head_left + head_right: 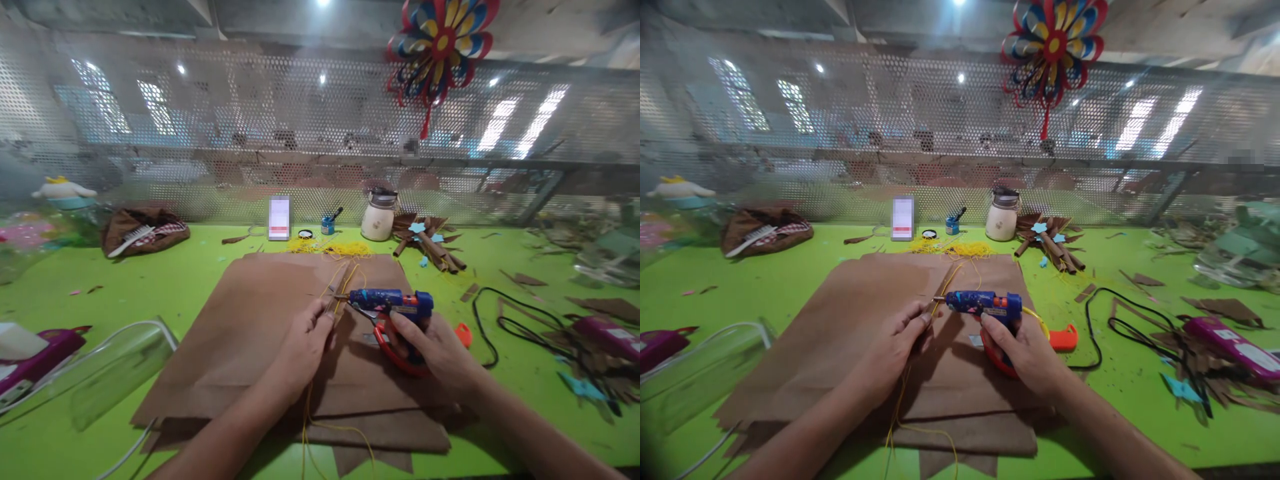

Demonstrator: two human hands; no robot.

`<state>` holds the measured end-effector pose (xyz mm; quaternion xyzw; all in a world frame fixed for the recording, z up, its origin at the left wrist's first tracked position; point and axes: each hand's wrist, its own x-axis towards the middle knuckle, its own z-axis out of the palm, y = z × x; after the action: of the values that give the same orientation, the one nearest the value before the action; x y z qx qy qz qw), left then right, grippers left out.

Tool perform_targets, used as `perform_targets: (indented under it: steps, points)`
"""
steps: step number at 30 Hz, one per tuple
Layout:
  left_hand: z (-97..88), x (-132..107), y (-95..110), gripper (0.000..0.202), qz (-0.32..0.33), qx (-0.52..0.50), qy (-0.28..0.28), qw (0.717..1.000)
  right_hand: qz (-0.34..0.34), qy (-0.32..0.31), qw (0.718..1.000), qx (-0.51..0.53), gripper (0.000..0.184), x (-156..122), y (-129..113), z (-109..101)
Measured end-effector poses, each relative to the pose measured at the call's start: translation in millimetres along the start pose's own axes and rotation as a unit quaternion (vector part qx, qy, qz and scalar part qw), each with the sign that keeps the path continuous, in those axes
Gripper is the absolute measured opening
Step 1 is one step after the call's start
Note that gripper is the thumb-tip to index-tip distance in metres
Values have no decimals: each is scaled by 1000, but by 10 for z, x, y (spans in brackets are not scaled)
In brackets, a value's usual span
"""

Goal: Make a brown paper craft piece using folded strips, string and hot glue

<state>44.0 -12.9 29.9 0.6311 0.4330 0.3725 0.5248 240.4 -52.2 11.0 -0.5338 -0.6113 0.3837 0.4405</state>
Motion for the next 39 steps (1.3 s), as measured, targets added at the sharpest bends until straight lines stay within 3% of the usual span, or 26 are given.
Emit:
perform_targets:
  steps: [5,12,20,29,39]
  points:
    - [-5,-11,16,18,-1,7,9,1000,-7,-9,1000,-12,40,-13,-18,24]
    - [26,2,-25,17,-15,-20,-8,1000,-21,34,999,-28,42,43,-31,-37]
    - [-14,23,-36,21,-15,-4,-3,1000,3,-13,1000,-18,38,-37,-8,25]
    - [21,-8,3,20,-17,-15,0,1000,-19,35,999,-24,41,42,-59,-23]
    - [-1,2,16,19,-30,-24,3,999,-25,9,999,-40,43,-11,-110,10]
